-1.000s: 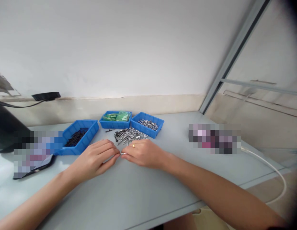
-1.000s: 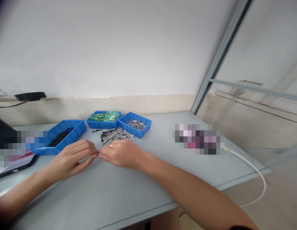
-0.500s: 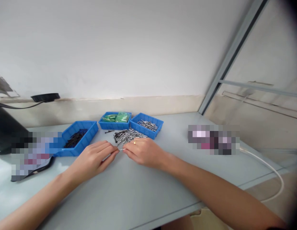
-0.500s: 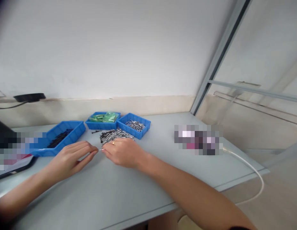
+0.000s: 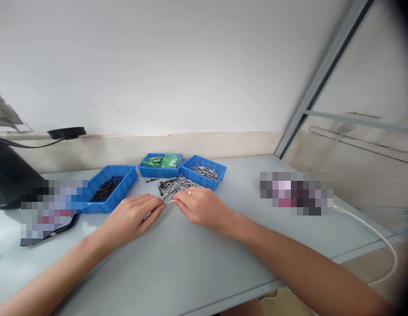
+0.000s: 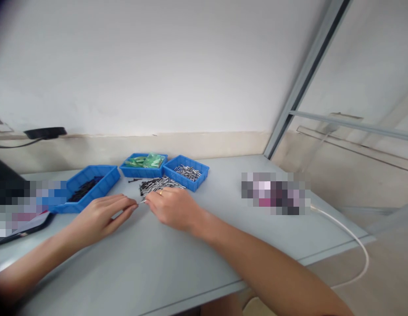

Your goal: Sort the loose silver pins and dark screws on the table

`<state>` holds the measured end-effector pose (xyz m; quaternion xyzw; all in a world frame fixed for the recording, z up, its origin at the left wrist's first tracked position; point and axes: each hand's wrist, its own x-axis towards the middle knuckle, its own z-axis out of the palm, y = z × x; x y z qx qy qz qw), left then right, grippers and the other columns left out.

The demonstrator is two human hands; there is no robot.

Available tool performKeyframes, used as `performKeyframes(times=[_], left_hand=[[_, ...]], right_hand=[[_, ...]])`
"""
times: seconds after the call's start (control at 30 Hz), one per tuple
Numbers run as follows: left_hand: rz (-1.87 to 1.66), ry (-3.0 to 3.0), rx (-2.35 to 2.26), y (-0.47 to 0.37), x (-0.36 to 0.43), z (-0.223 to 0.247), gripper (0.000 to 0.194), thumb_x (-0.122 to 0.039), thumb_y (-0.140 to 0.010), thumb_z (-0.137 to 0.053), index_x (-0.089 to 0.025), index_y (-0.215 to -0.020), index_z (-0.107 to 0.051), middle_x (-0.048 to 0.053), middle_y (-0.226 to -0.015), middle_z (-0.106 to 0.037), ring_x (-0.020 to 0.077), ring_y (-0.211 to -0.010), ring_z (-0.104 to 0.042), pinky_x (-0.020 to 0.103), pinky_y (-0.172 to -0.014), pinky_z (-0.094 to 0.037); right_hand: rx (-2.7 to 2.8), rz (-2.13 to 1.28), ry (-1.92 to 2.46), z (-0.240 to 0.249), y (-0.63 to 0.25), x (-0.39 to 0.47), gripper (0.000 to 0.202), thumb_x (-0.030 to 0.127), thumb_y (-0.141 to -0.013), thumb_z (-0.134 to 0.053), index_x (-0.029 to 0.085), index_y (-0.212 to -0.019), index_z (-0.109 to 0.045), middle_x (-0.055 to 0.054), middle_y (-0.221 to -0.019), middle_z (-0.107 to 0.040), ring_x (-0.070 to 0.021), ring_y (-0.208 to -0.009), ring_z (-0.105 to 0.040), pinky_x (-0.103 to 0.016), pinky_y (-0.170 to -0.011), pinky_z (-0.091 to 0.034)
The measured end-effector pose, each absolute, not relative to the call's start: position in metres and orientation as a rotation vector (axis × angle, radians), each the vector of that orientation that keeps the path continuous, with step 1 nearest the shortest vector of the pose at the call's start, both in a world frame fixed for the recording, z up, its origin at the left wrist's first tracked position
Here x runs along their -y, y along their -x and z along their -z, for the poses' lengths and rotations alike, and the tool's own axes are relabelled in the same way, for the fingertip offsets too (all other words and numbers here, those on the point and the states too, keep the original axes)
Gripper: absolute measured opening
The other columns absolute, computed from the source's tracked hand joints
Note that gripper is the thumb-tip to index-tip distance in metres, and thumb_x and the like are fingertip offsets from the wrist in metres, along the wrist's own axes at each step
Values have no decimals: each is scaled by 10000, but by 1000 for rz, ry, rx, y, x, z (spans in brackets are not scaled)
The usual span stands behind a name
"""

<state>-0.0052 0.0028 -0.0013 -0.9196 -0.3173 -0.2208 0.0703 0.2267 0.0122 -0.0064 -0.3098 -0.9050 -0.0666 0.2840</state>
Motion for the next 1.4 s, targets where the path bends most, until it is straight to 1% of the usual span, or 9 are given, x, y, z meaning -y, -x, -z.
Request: performKeyframes(times=[0.17, 0.5, 0.67, 0.8, 0.87, 1.0, 1.07, 1.23, 1.4], left_hand=[[699, 2747, 964, 5, -3, 2, 201, -236, -989, -410, -182, -928, -594, 8, -761, -638, 132, -666, -598, 247, -628, -423], [644, 2754, 996, 7, -7, 7, 214, -252, -994, -417, -176, -933, -607, 5, -782, -642, 140, -695, -618, 256, -651, -420], [578, 2825, 977, 6, -7, 6, 274, -278, -1015, -376, -183, -922, -616, 5, -772, -640, 140, -699, -622, 251, -648, -427], [575, 2841, 838, 1, -4, 3, 339, -271, -1022, -353, -171, -812, -600, -1, -666, -576, 133, -612, -571, 249, -584, -406], [596, 2824, 806, 1, -4, 2, 328, -253, -1016, -369, -168, -794, -595, -2, -652, -564, 131, -596, -556, 250, -576, -402], [700, 2754, 796, 4, -6, 3, 216, -224, -994, -431, -164, -912, -622, 6, -722, -619, 137, -654, -594, 249, -626, -428], [758, 2700, 834, 7, -8, 2, 184, -222, -983, -459, -167, -929, -626, 4, -742, -633, 136, -663, -603, 247, -638, -434], [810, 2657, 835, 6, -7, 0, 133, -217, -965, -501, -164, -940, -620, 8, -772, -645, 137, -677, -601, 251, -649, -441], [757, 2713, 718, 3, -3, 1, 124, -179, -965, -487, -154, -953, -608, 11, -746, -631, 139, -664, -583, 261, -642, -440]], right_hand=[[2427, 171, 890, 6, -228, -12, 324, 310, -1030, -341, 173, -974, -630, -28, -824, -701, -146, -795, -638, -257, -705, -403], [2528, 168, 1027, 7, -228, -14, 261, 284, -1016, -406, 174, -880, -600, -13, -788, -686, -145, -762, -636, -257, -638, -378], [2434, 206, 810, 8, -228, -13, 263, 273, -1017, -390, 176, -940, -622, -15, -805, -695, -130, -785, -635, -245, -676, -402], [2366, 337, 508, 7, -227, -9, 225, 199, -979, -422, 180, -899, -631, 9, -706, -665, -111, -676, -597, -243, -624, -395], [2325, 361, 454, 6, -227, -8, 211, 179, -967, -430, 177, -908, -632, 9, -708, -667, -108, -671, -594, -238, -628, -398], [2351, 267, 622, 5, -228, -11, 253, 242, -1004, -394, 164, -973, -633, -19, -757, -682, -123, -726, -619, -240, -671, -410], [2403, 209, 736, 6, -229, -13, 281, 274, -1015, -378, 157, -993, -633, -31, -757, -679, -131, -737, -624, -242, -677, -409], [2563, 116, 957, 6, -228, -13, 265, 273, -1005, -399, 166, -929, -630, -39, -780, -689, -146, -748, -633, -245, -637, -377], [2709, 73, 986, 3, -224, -7, 257, 264, -1004, -391, 169, -919, -615, -37, -806, -701, -146, -733, -637, -244, -594, -342]])
